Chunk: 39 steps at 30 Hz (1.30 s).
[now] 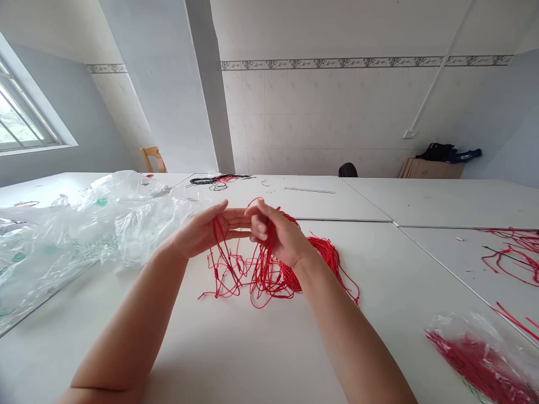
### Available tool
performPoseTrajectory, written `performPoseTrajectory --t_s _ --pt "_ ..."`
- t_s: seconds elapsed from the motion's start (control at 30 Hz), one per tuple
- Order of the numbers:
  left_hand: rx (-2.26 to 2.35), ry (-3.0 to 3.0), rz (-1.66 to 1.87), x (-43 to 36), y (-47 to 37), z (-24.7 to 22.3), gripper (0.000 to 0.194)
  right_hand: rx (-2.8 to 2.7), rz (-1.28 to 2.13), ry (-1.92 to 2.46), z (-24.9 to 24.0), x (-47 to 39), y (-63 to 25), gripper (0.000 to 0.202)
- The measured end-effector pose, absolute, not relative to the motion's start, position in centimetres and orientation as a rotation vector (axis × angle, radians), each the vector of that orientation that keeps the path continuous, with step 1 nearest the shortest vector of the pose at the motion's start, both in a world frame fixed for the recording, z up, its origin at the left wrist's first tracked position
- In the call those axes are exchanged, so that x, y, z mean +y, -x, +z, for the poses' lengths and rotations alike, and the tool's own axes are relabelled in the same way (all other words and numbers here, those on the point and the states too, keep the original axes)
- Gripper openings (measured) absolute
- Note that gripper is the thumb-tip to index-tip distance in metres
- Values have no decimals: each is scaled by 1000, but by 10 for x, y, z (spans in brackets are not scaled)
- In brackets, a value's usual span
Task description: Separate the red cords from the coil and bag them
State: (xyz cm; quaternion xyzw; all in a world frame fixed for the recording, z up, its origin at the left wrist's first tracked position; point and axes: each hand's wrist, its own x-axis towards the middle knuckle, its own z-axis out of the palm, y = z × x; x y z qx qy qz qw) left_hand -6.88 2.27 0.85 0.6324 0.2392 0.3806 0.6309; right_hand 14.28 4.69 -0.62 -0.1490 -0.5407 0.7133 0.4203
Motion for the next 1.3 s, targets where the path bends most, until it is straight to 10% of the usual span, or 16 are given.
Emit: performPoseTrajectory --t_s 0.53,1.3 --pt "614 -1320 960 26 72 3 54 -1849 1386 724 -14 25 -128 20" --pt "670 -1406 940 24 71 10 60 -1292 1815 368 -4 40 -140 37"
